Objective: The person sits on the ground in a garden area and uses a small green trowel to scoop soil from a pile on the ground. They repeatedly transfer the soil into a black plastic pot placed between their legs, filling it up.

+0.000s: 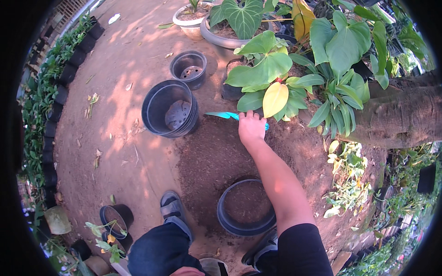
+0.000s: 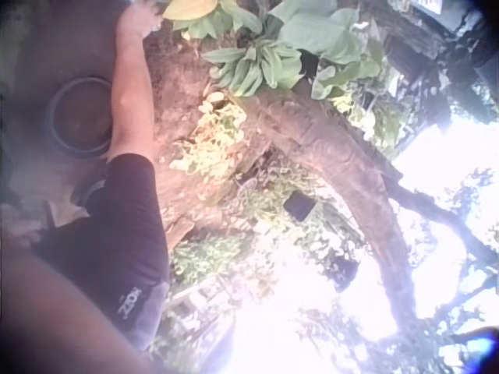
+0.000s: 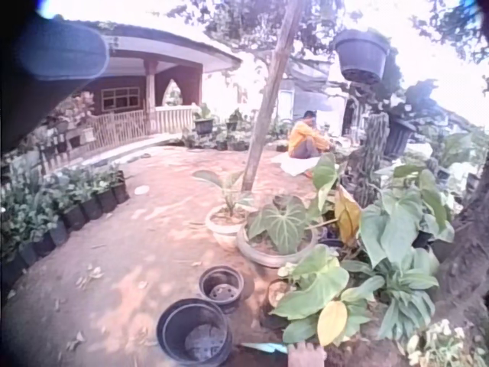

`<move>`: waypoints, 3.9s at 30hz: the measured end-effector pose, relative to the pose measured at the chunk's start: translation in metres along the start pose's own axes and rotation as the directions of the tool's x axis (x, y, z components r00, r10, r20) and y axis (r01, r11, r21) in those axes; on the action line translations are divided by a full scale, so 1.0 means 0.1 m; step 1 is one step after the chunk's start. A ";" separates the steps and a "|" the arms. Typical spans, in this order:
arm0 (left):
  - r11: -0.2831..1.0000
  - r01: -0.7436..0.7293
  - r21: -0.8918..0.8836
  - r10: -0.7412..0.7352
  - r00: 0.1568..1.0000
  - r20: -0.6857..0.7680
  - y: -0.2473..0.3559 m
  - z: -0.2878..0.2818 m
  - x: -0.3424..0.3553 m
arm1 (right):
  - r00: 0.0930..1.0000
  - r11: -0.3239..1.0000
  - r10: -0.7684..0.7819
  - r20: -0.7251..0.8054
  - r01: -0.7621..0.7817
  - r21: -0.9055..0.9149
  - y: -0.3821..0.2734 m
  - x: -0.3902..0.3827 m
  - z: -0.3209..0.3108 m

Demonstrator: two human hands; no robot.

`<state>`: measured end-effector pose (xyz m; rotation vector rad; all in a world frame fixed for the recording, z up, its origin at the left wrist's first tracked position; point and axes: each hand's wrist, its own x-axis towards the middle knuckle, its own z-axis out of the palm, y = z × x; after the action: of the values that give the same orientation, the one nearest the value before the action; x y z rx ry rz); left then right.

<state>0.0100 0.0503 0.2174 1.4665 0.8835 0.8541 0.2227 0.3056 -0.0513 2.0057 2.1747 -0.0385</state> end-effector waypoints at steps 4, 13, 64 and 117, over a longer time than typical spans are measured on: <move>1.000 0.012 0.020 -0.012 1.000 0.024 0.09 -0.17 0.10 | 1.000 1.000 -0.009 0.023 0.010 -0.026 -0.08 -0.03 -0.04; 0.842 0.304 -0.445 -0.476 0.807 -0.349 -0.17 -0.64 -0.01 | 0.992 0.997 -0.046 -0.117 0.053 0.056 0.38 -0.54 -0.56; 0.828 0.560 -0.027 -0.496 0.709 -0.501 -3.11 -1.29 0.29 | 0.856 0.844 0.220 0.467 -0.407 0.349 1.85 -1.26 0.76; 0.940 0.307 0.151 -0.115 0.700 -0.705 -0.95 -1.24 -0.90 | 0.909 0.832 0.121 0.398 -0.312 0.459 2.31 -2.98 -0.39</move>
<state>-0.1458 0.0295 0.1293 1.2140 1.7565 1.1643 0.4683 0.0372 0.0560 2.2710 1.8108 -0.9731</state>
